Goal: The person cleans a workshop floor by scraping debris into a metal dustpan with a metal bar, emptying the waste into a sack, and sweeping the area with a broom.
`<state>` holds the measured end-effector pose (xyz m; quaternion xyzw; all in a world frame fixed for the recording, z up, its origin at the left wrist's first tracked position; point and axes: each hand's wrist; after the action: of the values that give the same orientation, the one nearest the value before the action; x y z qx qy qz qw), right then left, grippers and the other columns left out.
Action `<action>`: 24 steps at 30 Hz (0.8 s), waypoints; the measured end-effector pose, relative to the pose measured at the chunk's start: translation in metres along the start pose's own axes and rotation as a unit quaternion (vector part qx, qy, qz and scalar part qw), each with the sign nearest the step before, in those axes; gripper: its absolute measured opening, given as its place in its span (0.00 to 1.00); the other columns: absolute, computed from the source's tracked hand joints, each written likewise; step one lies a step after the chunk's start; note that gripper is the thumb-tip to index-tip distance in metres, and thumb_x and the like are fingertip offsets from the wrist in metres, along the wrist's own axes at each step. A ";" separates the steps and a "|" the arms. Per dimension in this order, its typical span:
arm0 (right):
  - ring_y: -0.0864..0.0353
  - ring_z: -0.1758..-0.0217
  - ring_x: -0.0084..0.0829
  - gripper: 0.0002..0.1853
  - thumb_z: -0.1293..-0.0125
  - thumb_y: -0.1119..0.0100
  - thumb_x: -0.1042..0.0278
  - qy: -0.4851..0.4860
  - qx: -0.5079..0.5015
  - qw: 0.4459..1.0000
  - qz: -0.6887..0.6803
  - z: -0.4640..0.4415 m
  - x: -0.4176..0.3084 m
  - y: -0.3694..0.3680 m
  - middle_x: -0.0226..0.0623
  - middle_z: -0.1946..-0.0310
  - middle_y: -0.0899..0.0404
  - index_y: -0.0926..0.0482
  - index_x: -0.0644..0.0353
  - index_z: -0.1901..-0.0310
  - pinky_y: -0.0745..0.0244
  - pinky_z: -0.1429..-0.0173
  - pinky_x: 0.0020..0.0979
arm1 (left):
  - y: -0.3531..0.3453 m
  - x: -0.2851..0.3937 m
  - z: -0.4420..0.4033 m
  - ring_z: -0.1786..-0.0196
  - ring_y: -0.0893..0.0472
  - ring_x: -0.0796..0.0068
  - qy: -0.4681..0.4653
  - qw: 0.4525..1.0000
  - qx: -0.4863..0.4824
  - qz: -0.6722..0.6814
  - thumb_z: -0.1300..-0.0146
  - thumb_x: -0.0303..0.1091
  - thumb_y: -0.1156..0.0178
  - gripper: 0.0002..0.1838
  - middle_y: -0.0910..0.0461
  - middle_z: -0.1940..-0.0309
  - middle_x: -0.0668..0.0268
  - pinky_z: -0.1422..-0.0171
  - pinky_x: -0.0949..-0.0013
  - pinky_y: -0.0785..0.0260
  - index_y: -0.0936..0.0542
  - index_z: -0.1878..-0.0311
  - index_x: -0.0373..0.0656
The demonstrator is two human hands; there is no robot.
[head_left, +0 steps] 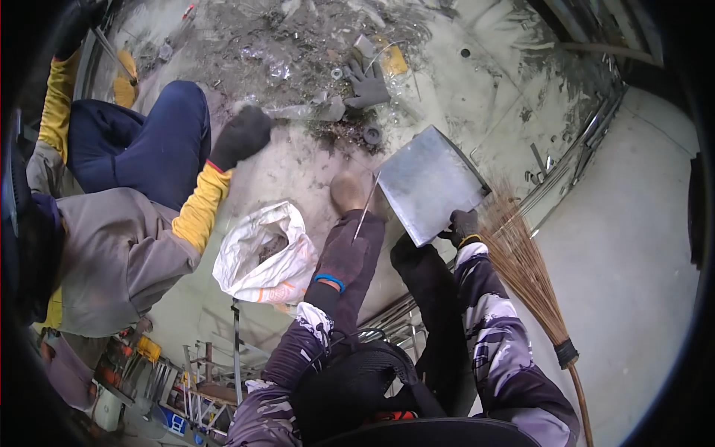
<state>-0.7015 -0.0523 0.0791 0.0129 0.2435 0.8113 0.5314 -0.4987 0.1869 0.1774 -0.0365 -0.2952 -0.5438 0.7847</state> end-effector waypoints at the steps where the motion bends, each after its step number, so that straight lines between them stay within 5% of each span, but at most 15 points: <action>1: 0.26 0.61 0.49 0.24 0.47 0.48 0.76 -0.002 -0.002 0.999 0.033 -0.005 0.001 -0.001 0.51 0.57 0.33 0.41 0.59 0.47 0.21 0.63 0.63 | 0.001 -0.012 -0.007 0.45 0.24 0.44 -0.085 0.983 -0.036 -0.161 0.39 0.37 0.46 0.23 0.23 0.49 0.42 0.41 0.53 0.32 0.27 0.40 0.42; 2: 0.26 0.62 0.48 0.24 0.47 0.48 0.75 -0.002 -0.004 0.998 0.065 -0.008 -0.002 -0.002 0.50 0.57 0.33 0.41 0.59 0.47 0.19 0.64 0.60 | 0.004 -0.018 -0.012 0.45 0.24 0.44 -0.167 0.931 -0.069 -0.318 0.39 0.36 0.46 0.25 0.23 0.49 0.42 0.41 0.54 0.31 0.29 0.38 0.43; 3: 0.26 0.62 0.48 0.24 0.47 0.48 0.75 0.003 -0.007 0.998 0.064 -0.008 -0.006 -0.004 0.50 0.57 0.33 0.41 0.59 0.47 0.19 0.64 0.60 | 0.015 -0.001 -0.013 0.45 0.24 0.44 -0.170 0.931 -0.064 -0.318 0.39 0.36 0.46 0.25 0.23 0.49 0.42 0.41 0.54 0.31 0.29 0.38 0.43; 5: 0.25 0.62 0.46 0.26 0.46 0.48 0.74 0.052 0.006 0.993 0.107 -0.005 -0.008 -0.005 0.49 0.59 0.32 0.42 0.59 0.44 0.18 0.68 0.53 | 0.039 0.031 -0.024 0.46 0.23 0.45 -0.011 0.985 -0.043 -0.166 0.37 0.35 0.46 0.28 0.23 0.49 0.42 0.43 0.54 0.29 0.34 0.33 0.45; 8: 0.23 0.60 0.45 0.27 0.46 0.48 0.73 0.109 0.032 0.982 0.151 -0.027 0.004 -0.002 0.47 0.62 0.30 0.43 0.60 0.43 0.18 0.71 0.51 | 0.071 0.033 -0.067 0.47 0.22 0.45 -0.111 0.968 0.052 -0.221 0.36 0.35 0.48 0.28 0.24 0.47 0.42 0.43 0.51 0.30 0.34 0.31 0.46; 10: 0.23 0.58 0.44 0.27 0.47 0.48 0.74 0.141 0.053 0.977 0.148 -0.028 0.013 -0.002 0.49 0.60 0.28 0.41 0.65 0.43 0.19 0.63 0.47 | 0.092 0.045 -0.116 0.43 0.24 0.45 -0.058 0.959 0.064 -0.270 0.35 0.36 0.48 0.28 0.25 0.44 0.43 0.38 0.52 0.33 0.35 0.30 0.47; 12: 0.20 0.57 0.50 0.27 0.47 0.48 0.72 0.200 0.086 0.961 0.171 -0.018 0.010 -0.006 0.59 0.57 0.24 0.40 0.74 0.46 0.23 0.58 0.43 | 0.114 0.023 -0.191 0.47 0.22 0.43 -0.102 0.937 0.131 -0.308 0.35 0.40 0.49 0.31 0.22 0.48 0.43 0.40 0.50 0.31 0.39 0.29 0.48; 16: 0.21 0.54 0.52 0.25 0.47 0.48 0.72 0.258 0.104 0.942 0.187 -0.071 0.045 -0.001 0.59 0.57 0.24 0.37 0.71 0.46 0.27 0.46 0.43 | 0.145 0.076 -0.246 0.47 0.23 0.42 -0.122 0.927 0.231 -0.270 0.36 0.38 0.51 0.28 0.22 0.50 0.43 0.40 0.49 0.32 0.33 0.32 0.47; 21: 0.20 0.56 0.52 0.22 0.46 0.47 0.71 0.316 0.092 0.936 0.127 -0.085 0.014 -0.012 0.56 0.59 0.23 0.34 0.68 0.48 0.27 0.49 0.43 | 0.123 0.093 -0.262 0.48 0.23 0.41 -0.208 0.930 0.248 -0.174 0.38 0.38 0.51 0.22 0.21 0.54 0.40 0.42 0.48 0.33 0.25 0.43 0.39; 24: 0.20 0.59 0.51 0.20 0.45 0.47 0.71 0.283 0.076 0.939 0.179 -0.106 -0.020 -0.019 0.55 0.61 0.22 0.33 0.67 0.50 0.27 0.51 0.44 | 0.078 0.045 -0.249 0.49 0.23 0.39 -0.160 0.929 0.259 -0.209 0.35 0.38 0.54 0.24 0.23 0.51 0.41 0.45 0.47 0.31 0.33 0.34 0.47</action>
<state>-0.7058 -0.1041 -0.0170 -0.1336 0.4389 0.8422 0.2833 -0.3150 0.0870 0.0157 0.1442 -0.5484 -0.5873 0.5775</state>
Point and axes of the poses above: each hand's wrist, its own z-axis away from the middle knuckle, its own y-axis out of the back of the hand, x = y × z
